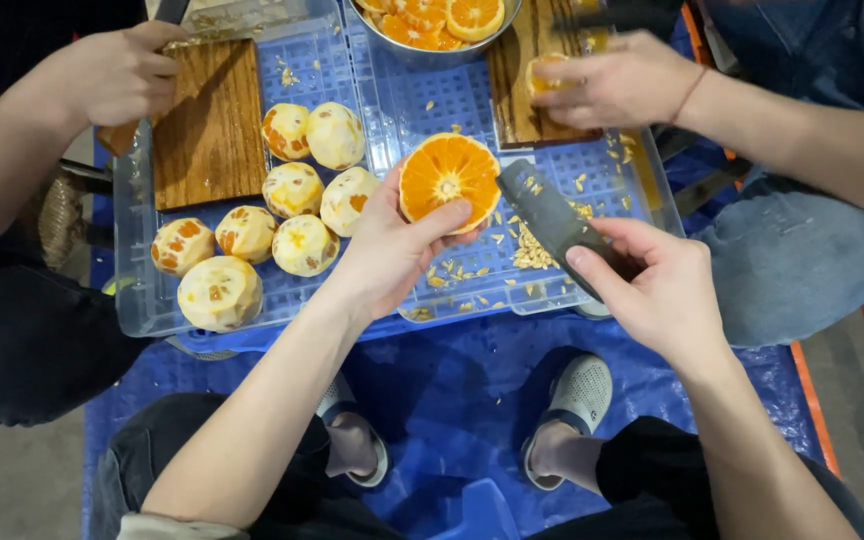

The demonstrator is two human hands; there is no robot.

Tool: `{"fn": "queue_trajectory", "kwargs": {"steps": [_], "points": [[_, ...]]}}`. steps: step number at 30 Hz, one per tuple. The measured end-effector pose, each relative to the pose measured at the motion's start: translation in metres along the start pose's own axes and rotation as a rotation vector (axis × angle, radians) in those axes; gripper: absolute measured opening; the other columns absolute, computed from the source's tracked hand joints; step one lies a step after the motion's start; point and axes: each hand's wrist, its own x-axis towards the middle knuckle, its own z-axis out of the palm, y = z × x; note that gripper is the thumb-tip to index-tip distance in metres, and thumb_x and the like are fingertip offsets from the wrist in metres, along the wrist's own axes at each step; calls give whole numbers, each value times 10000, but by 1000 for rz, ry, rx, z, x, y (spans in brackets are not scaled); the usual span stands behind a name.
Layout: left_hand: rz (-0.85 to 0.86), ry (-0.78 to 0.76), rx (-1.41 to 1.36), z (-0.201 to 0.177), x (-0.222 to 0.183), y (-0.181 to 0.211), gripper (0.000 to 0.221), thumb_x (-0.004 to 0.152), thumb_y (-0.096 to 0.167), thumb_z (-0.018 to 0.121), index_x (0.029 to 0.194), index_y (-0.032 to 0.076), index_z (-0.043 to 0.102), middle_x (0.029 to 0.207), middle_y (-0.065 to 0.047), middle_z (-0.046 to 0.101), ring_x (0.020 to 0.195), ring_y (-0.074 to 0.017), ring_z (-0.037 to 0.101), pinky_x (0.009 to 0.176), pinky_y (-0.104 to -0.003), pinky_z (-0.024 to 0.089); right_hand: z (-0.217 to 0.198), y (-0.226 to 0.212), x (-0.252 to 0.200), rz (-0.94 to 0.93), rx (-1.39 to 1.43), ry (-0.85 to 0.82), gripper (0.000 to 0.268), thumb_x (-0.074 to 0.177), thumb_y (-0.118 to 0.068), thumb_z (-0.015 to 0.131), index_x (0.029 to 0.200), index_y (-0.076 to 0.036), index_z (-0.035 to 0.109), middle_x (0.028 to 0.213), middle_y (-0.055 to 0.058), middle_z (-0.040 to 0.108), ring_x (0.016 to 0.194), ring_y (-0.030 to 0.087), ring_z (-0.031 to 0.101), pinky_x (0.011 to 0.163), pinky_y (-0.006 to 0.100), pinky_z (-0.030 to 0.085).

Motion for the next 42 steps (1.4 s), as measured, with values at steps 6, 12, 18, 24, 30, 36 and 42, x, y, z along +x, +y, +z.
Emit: {"fn": "queue_trajectory", "kwargs": {"steps": [6, 12, 18, 24, 30, 36, 42], "points": [[32, 12, 88, -5, 3, -2, 604, 861, -26, 781, 1394, -18, 498, 1137, -174, 599, 967, -277, 732, 827, -401, 680, 2, 4, 1, 41, 61, -18, 267, 853, -61, 833, 1104, -1, 764, 764, 144, 751, 716, 145, 672, 654, 318, 574], [39, 109, 255, -23, 12, -13, 636, 900, -10, 748, 1452, -25, 432, 1241, -255, 606, 1000, -339, 736, 858, -439, 663, -13, 17, 8, 117, -65, 30, 248, 892, -122, 839, 1119, -41, 783, 796, 137, 752, 739, 204, 721, 683, 327, 574], [-128, 224, -119, -42, 31, -47, 568, 990, -26, 579, 1493, -76, 319, 1367, -321, 492, 1110, -459, 681, 922, -511, 626, -17, 14, 10, 146, -152, 15, 286, 855, -225, 834, 1105, -95, 789, 800, 134, 768, 795, 253, 753, 699, 372, 590], [-94, 310, -100, -25, 94, -37, 443, 959, 28, 610, 1366, -30, 445, 1064, -190, 600, 801, -259, 718, 692, -298, 630, -26, 16, 10, 163, -109, 59, 259, 850, -265, 827, 1085, -159, 802, 778, 77, 771, 769, 193, 748, 714, 341, 583], [-4, 390, -82, -7, 169, 16, 284, 944, -86, 595, 1217, -123, 528, 1014, -208, 677, 786, -191, 663, 670, -247, 604, -41, -5, 6, -2, -77, 69, 315, 869, -142, 773, 1108, 62, 750, 685, 81, 691, 537, 141, 567, 505, 255, 449], [15, 171, 38, -37, 89, -22, 492, 878, -100, 627, 1345, -2, 508, 1122, -205, 664, 838, -222, 660, 674, -289, 579, -43, 9, 7, -8, -102, 74, 371, 851, -182, 790, 1134, 53, 743, 799, 122, 741, 604, 188, 635, 562, 289, 503], [310, 222, 536, -60, -82, 46, 165, 957, 23, 624, 1104, -11, 690, 936, -65, 711, 822, -116, 660, 771, -234, 578, -36, 15, 4, 75, -187, -112, 368, 907, -151, 755, 1207, 61, 732, 924, 187, 755, 726, 256, 689, 638, 350, 537]]}}
